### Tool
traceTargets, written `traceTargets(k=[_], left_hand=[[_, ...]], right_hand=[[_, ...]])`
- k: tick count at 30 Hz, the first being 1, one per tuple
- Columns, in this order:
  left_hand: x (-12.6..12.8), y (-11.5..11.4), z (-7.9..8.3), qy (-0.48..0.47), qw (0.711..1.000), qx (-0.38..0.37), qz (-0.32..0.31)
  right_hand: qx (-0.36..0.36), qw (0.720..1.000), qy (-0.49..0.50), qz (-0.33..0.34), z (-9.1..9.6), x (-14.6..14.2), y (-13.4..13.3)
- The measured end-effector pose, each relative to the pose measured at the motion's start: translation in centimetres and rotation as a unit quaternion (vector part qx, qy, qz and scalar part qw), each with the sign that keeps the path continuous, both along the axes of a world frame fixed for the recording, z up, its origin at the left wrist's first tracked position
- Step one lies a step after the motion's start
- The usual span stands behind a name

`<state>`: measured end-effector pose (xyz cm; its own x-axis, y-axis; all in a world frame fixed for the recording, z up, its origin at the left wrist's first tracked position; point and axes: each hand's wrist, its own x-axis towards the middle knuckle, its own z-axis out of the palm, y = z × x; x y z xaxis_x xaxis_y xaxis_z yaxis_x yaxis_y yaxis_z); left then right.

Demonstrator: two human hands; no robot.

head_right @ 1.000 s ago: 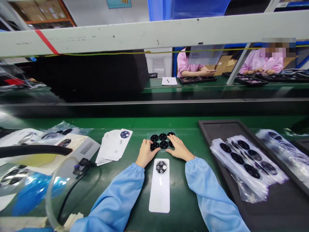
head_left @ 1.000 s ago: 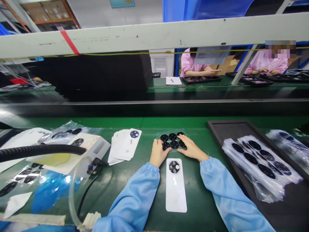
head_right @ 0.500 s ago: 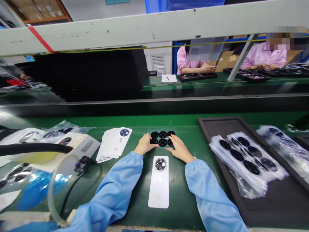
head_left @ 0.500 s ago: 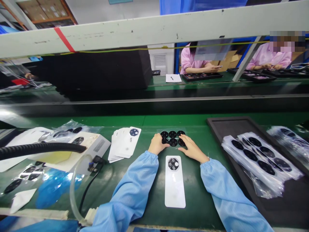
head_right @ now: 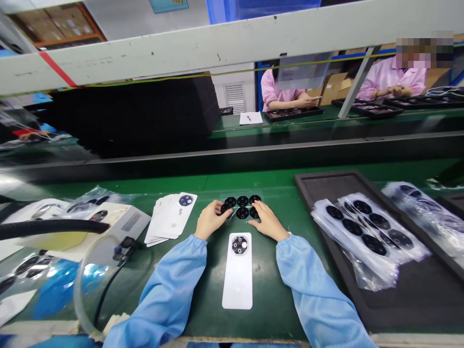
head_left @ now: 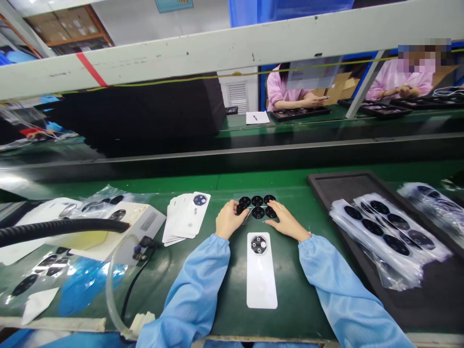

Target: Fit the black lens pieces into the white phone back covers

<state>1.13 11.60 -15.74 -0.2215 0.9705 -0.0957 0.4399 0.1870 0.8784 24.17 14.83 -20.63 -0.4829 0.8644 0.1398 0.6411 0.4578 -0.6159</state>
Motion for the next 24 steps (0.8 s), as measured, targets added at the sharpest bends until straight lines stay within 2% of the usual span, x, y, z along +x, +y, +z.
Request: traceTargets(k=[3,6,10,14,17,21,24], left_hand=[[-1.8,0.2,-0.5,-0.179,0.984,0.003,0.002],[-2.9,0.2,-1.1,-0.337,0.942,0.009,-0.004],[-3.5,0.0,-1.3,-0.472,0.882,0.008,-0.002],[-3.8,-0.4,-0.9,-0.551,0.834,0.005,-0.020],[-3.9,-0.6,-0.7,-0.583,0.812,0.003,-0.025],[-4.0,-0.7,-0.6,-0.602,0.798,-0.004,-0.034],[-4.1,-1.0,-0.4,-0.601,0.798,0.005,-0.048]], right_hand=[[0.002,1.000,0.007,0.001,-0.4,0.1,0.1],[0.004,1.000,0.010,0.000,-0.6,0.1,0.2],[0.006,1.000,0.010,0.001,-0.8,0.2,0.3],[0.007,1.000,0.011,0.001,-0.8,0.2,0.3],[0.006,1.000,0.009,0.000,-0.8,0.1,0.2],[0.005,1.000,0.009,0.001,-0.5,0.1,0.1],[0.004,1.000,0.008,0.001,-0.3,0.2,0.0]])
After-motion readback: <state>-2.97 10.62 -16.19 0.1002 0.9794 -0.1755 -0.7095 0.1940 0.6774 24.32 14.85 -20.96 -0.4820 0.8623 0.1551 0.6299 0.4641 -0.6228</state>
